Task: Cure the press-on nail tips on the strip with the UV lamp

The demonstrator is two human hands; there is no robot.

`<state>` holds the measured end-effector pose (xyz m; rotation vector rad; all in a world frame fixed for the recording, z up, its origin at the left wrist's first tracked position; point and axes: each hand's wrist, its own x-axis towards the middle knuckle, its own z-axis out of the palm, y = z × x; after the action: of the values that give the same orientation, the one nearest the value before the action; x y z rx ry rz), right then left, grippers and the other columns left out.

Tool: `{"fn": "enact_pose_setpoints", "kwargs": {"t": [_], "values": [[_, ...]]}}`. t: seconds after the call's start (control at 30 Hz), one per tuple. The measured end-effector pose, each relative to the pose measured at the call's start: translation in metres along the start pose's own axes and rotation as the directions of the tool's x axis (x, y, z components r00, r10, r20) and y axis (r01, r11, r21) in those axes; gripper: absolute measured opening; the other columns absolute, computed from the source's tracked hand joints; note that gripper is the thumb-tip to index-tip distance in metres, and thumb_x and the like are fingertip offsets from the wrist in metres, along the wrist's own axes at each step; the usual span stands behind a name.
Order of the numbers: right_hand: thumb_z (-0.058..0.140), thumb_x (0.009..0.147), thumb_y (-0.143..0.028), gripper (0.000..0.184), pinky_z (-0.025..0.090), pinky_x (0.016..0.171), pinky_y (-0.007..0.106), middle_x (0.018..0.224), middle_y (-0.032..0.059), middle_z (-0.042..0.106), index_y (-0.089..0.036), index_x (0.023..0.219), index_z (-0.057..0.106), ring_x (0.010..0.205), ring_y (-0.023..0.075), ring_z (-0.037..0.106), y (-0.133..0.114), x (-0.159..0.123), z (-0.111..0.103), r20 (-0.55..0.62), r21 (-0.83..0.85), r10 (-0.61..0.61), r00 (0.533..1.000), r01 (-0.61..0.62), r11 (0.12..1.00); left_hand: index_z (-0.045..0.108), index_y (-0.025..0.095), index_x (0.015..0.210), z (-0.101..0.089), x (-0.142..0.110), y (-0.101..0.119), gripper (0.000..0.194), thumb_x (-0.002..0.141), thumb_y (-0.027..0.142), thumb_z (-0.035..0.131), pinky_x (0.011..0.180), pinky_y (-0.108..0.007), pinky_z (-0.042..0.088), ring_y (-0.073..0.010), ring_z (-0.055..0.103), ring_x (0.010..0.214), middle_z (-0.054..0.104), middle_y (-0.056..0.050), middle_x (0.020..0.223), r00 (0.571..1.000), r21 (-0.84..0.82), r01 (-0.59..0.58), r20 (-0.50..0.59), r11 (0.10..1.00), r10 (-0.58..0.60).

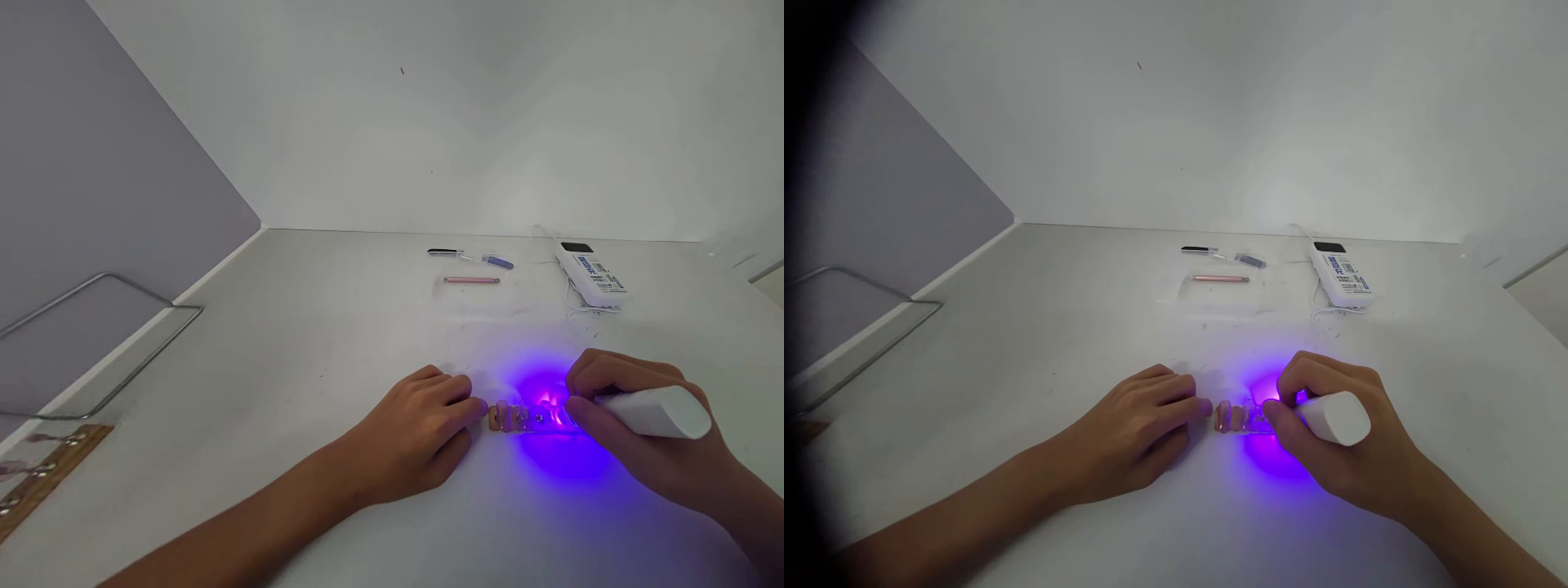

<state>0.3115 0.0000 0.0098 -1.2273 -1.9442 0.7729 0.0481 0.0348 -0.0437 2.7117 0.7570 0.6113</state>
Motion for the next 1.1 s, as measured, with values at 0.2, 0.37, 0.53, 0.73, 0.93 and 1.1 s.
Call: {"fn": "enact_pose_setpoints", "kwargs": {"t": [0.2,0.37,0.53,0.73,0.93,1.1], "values": [[0.061,0.097,-0.021,0.021,0.041,0.053,0.026,0.067,-0.003,0.059,-0.024,0.076,0.059,0.057,0.0121,0.053,-0.001,0.0016,-0.0008,-0.003,-0.02,-0.011,1.0,0.011,1.0,0.067,0.016,0.099,-0.0009,0.0007,0.0006,0.032,0.091,0.006,0.038,0.067,-0.03,0.042,-0.0146,0.041,0.059,0.048,0.001,0.073,1.0,0.0,-0.01,0.014,1.0,0.01],[0.061,0.097,-0.022,0.021,0.042,0.053,0.026,0.068,-0.0024,0.06,-0.023,0.076,0.059,0.058,0.0125,0.055,-0.0014,0.0017,-0.001,0.009,-0.028,-0.012,1.0,0.012,1.0,0.067,0.016,0.098,-0.0009,0.0008,0.0003,0.032,0.092,0.007,0.037,0.066,-0.03,0.042,-0.0144,0.041,0.059,0.049,0.001,0.073,1.0,0.003,-0.011,0.007,1.0,0.011],[0.061,0.096,-0.021,0.02,0.04,0.052,0.026,0.066,-0.003,0.058,-0.024,0.076,0.058,0.056,0.0124,0.052,-0.0013,0.0018,-0.0008,-0.018,-0.028,-0.012,1.0,0.012,1.0,0.067,0.017,0.098,0.0013,-0.0007,-0.0006,0.032,0.093,0.007,0.037,0.066,-0.031,0.041,-0.0148,0.041,0.059,0.049,0.001,0.073,1.0,0.008,-0.002,0.0,1.0,0.002],[0.06,0.095,-0.02,0.021,0.039,0.05,0.026,0.067,-0.0034,0.058,-0.023,0.075,0.059,0.055,0.0116,0.051,-0.0004,0.0016,0.0002,-0.042,-0.05,-0.01,0.999,0.008,0.999,0.067,0.017,0.098,0.0004,-0.0011,0.0,0.032,0.093,0.007,0.037,0.065,-0.03,0.041,-0.0147,0.041,0.058,0.049,0.001,0.073,1.0,0.006,-0.012,-0.007,1.0,0.012],[0.063,0.092,-0.018,0.024,0.04,0.051,0.027,0.068,-0.0022,0.061,-0.024,0.069,0.057,0.058,0.0132,0.052,-0.0033,-0.0008,0.0042,-0.232,-0.001,0.039,0.972,-0.041,0.999,0.065,0.017,0.096,-0.0009,-0.0048,-0.0018,0.028,0.094,0.008,0.039,0.066,-0.031,0.042,-0.0155,0.044,0.06,0.051,0.0,0.074,1.0,0.013,-0.014,0.014,1.0,0.013],[0.062,0.093,-0.021,0.025,0.04,0.05,0.028,0.066,-0.0008,0.06,-0.024,0.069,0.058,0.058,0.0144,0.051,-0.0045,-0.0003,0.0047,-0.227,0.003,0.062,0.972,-0.063,0.998,0.064,0.017,0.094,-0.0009,-0.0054,-0.002,0.028,0.092,0.007,0.039,0.065,-0.031,0.041,-0.0159,0.043,0.059,0.051,0.0,0.073,1.0,0.015,-0.012,0.012,1.0,0.012]]}}
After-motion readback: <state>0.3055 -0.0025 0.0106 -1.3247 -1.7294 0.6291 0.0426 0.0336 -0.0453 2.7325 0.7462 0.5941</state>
